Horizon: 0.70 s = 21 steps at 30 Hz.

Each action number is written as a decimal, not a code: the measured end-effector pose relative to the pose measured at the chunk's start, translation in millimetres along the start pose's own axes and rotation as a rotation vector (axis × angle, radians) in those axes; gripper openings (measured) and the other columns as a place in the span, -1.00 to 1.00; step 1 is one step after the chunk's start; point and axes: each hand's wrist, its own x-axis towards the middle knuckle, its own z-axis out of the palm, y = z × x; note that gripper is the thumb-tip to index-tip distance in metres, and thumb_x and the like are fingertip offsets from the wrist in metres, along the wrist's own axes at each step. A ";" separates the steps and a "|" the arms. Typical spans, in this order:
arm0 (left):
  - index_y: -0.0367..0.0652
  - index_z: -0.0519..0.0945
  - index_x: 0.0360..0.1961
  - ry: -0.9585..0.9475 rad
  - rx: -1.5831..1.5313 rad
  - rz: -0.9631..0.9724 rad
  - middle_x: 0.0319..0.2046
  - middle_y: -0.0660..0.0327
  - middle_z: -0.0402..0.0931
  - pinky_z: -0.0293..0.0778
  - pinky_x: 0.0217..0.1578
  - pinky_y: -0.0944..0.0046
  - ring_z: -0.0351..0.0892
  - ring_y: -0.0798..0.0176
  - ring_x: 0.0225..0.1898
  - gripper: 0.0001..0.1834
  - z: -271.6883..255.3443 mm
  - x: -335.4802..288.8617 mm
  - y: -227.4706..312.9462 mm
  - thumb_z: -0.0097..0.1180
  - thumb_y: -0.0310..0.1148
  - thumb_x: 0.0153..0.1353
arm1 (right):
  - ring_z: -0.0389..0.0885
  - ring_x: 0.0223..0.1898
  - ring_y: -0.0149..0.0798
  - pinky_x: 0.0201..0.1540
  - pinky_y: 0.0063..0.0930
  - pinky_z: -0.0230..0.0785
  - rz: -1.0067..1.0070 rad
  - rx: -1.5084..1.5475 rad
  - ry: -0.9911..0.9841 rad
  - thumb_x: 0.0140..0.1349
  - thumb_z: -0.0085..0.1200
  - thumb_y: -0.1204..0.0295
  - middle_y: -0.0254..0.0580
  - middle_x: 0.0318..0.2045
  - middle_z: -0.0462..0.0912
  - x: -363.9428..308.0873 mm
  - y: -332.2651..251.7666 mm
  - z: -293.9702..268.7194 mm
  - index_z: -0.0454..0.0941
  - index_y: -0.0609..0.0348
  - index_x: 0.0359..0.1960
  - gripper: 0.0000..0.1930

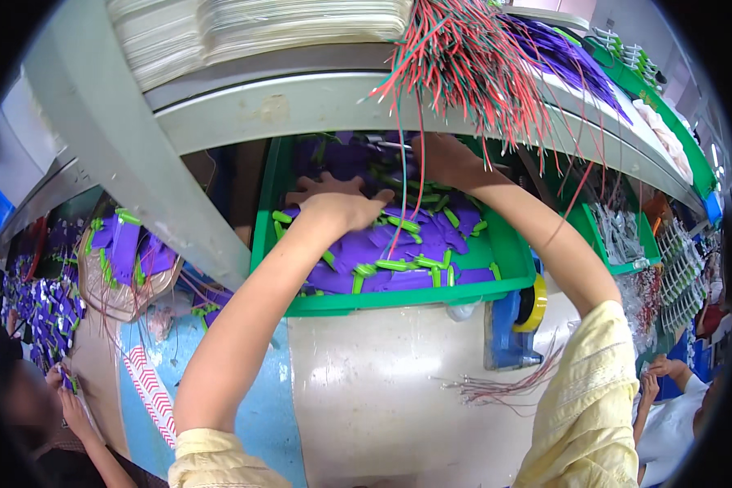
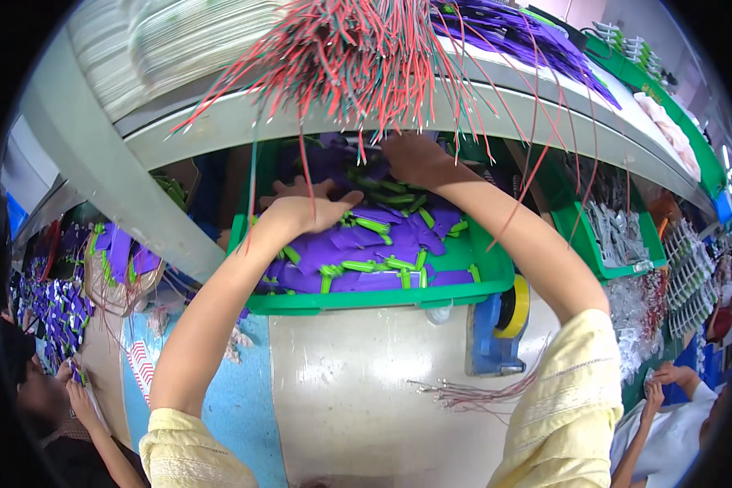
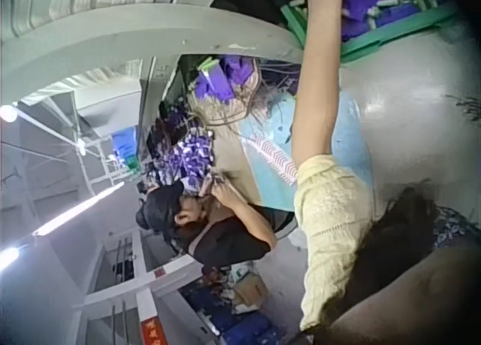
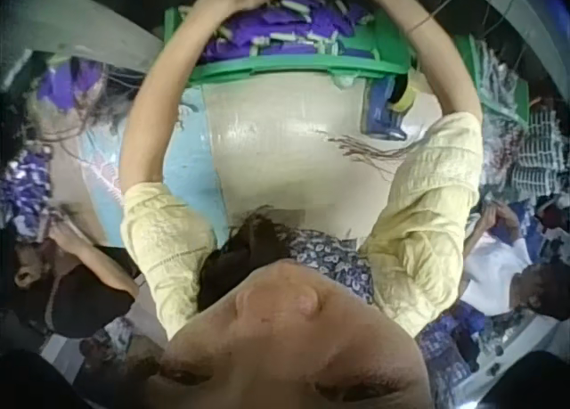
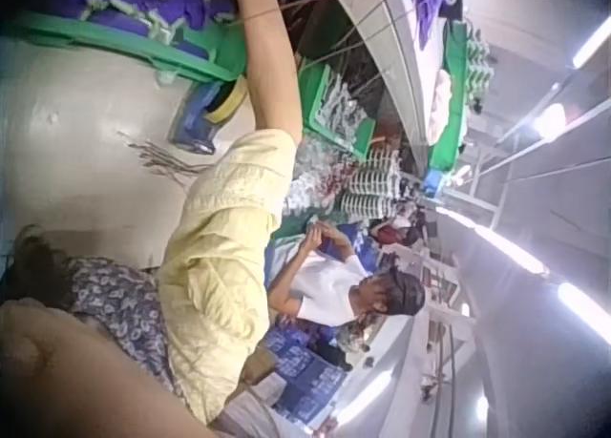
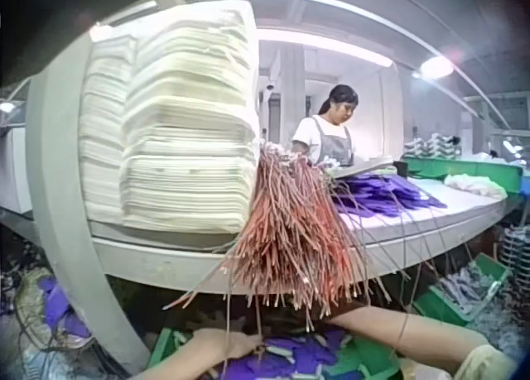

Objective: The person assembles small electronic components by inserting red wires into purple plastic housings with green caps. They use a hammer to secure the green caps onto the purple bodies and place the finished units into a green bin. The person also retrieves more components from the bin and continues the assembly process.

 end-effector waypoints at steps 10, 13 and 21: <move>-0.09 0.49 0.25 0.589 -0.110 0.247 0.23 -0.20 0.36 -0.02 0.23 -0.62 0.21 -0.49 0.30 -0.37 59.4 -76.4 -29.0 0.02 0.13 0.33 | 0.65 -0.08 0.19 -0.02 -0.01 0.52 0.324 0.033 0.226 0.11 0.13 0.42 0.22 -0.18 0.62 86.0 8.0 12.4 0.58 0.31 -0.21 -0.76; -0.09 0.48 0.26 0.682 -0.206 0.329 0.24 -0.20 0.35 -0.09 0.24 -0.64 0.19 -0.50 0.30 -0.37 71.7 -77.6 -22.0 0.04 0.11 0.33 | 0.65 -0.10 0.19 -0.04 0.00 0.52 0.455 0.000 0.172 0.11 0.13 0.43 0.22 -0.20 0.62 114.4 23.1 39.2 0.58 0.31 -0.24 -0.77; -0.21 0.39 0.30 0.641 -0.230 0.280 0.29 -0.22 0.25 -0.10 0.25 -0.61 0.12 -0.53 0.33 -0.26 62.5 -88.4 -25.8 0.07 0.14 0.30 | 0.66 -0.16 0.20 -0.10 0.02 0.53 0.383 -0.026 0.077 0.11 0.12 0.44 0.21 -0.27 0.62 113.0 24.9 44.8 0.58 0.29 -0.29 -0.82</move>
